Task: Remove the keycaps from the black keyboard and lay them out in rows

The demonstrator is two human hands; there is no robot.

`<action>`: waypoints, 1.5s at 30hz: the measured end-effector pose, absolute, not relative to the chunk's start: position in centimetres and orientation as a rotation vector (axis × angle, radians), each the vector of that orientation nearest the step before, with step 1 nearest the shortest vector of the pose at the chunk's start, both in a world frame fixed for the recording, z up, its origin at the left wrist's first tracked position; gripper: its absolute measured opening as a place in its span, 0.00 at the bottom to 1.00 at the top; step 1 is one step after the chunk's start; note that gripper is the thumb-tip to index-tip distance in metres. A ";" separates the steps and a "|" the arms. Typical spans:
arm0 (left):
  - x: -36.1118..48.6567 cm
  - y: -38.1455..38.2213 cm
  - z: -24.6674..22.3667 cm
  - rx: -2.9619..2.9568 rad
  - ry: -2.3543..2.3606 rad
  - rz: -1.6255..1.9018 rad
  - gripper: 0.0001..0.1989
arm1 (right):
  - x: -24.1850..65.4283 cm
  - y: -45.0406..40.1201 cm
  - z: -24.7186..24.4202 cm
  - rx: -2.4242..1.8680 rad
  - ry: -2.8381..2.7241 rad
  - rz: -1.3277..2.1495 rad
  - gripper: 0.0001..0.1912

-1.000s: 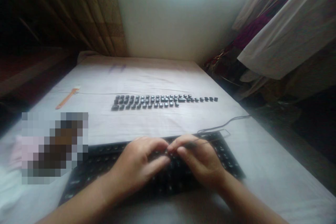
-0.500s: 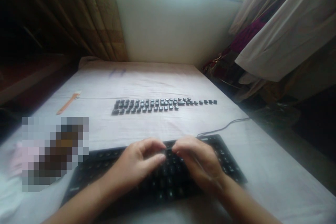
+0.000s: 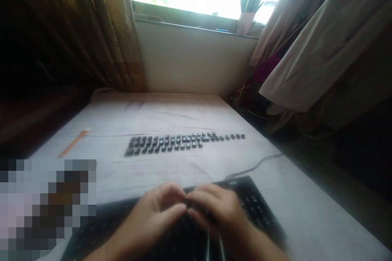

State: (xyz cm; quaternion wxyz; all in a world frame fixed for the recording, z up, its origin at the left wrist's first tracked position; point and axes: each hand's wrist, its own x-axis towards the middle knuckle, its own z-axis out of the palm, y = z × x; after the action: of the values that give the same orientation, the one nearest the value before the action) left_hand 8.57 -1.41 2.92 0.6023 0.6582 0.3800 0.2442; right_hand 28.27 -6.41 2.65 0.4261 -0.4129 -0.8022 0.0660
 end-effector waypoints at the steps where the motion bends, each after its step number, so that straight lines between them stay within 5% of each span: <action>1: 8.6 -1.4 3.0 1.543 0.876 0.563 0.05 | 28.3 -6.4 2.9 -1.040 -2.021 0.140 0.09; 7: 7.8 -1.3 2.8 1.993 0.993 0.651 0.09 | 32.1 -3.3 4.9 -1.308 -1.949 0.220 0.08; 13: 6.8 -1.2 -0.4 2.450 1.004 0.737 0.27 | 37.3 3.9 4.3 -2.041 -1.807 0.291 0.10; 26: 6.8 -1.3 -3.0 2.540 0.822 0.272 0.61 | 36.7 7.5 2.6 -2.188 -1.925 0.251 0.13; 34: 8.4 -1.6 -6.2 2.582 1.026 0.005 0.46 | 36.5 7.4 2.7 -2.197 -1.950 0.217 0.14; 45: 8.4 -2.3 -0.7 2.556 0.925 -0.120 0.58 | 37.6 4.9 4.1 -1.948 -1.710 0.419 0.11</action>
State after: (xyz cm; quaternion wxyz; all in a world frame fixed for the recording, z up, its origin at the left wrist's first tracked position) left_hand 8.37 -2.29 -0.68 0.2087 0.9187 0.3325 -0.0430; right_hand 37.63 4.91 4.13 0.2550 -0.7173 -0.6298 0.1544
